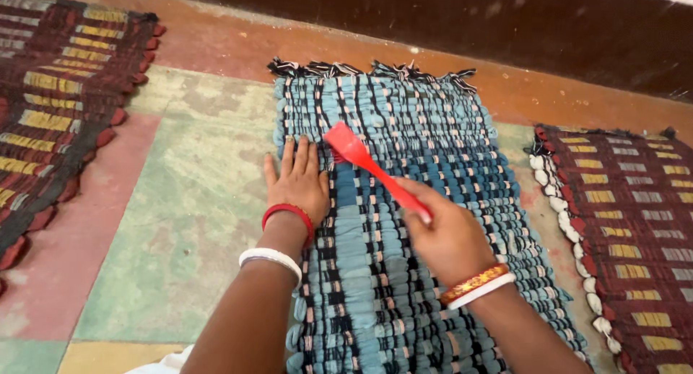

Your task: The person uses a red brush to sweep across the surface of a blue and white woven mat on the floor, while holding the mat in place with their left hand.

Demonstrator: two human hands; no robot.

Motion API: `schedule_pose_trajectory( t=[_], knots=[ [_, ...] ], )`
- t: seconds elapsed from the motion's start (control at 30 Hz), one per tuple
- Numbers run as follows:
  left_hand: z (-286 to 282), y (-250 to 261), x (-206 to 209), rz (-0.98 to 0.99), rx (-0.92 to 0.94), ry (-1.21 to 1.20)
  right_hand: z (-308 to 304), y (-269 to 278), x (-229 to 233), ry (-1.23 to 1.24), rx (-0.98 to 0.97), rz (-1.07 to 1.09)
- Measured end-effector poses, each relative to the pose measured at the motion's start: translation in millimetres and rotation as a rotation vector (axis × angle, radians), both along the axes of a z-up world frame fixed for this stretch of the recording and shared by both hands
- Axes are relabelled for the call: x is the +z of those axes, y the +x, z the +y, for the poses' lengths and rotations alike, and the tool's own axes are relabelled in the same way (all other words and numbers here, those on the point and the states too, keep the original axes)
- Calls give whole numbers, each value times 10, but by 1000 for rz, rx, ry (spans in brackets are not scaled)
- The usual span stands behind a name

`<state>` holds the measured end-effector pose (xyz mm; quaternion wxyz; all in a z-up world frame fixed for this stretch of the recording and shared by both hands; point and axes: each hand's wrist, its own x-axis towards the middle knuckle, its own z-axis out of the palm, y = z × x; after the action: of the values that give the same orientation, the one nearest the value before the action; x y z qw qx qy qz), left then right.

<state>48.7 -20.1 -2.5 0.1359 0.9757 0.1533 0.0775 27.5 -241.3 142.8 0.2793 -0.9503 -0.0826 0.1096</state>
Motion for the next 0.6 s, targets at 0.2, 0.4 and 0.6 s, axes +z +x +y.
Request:
schedule_pose_trajectory(
  t=[0.2,0.4,0.6],
  knots=[
    [14,-34,-72,-56,-8,-27,-657,324,-166,176,97,-110],
    [13,-58,-61,-83,-9,-56,-650,325,140,-187,-55,-35],
    [44,-57,-102,-138,-26,-64,-227,250,-70,184,159,-2]
  ],
)
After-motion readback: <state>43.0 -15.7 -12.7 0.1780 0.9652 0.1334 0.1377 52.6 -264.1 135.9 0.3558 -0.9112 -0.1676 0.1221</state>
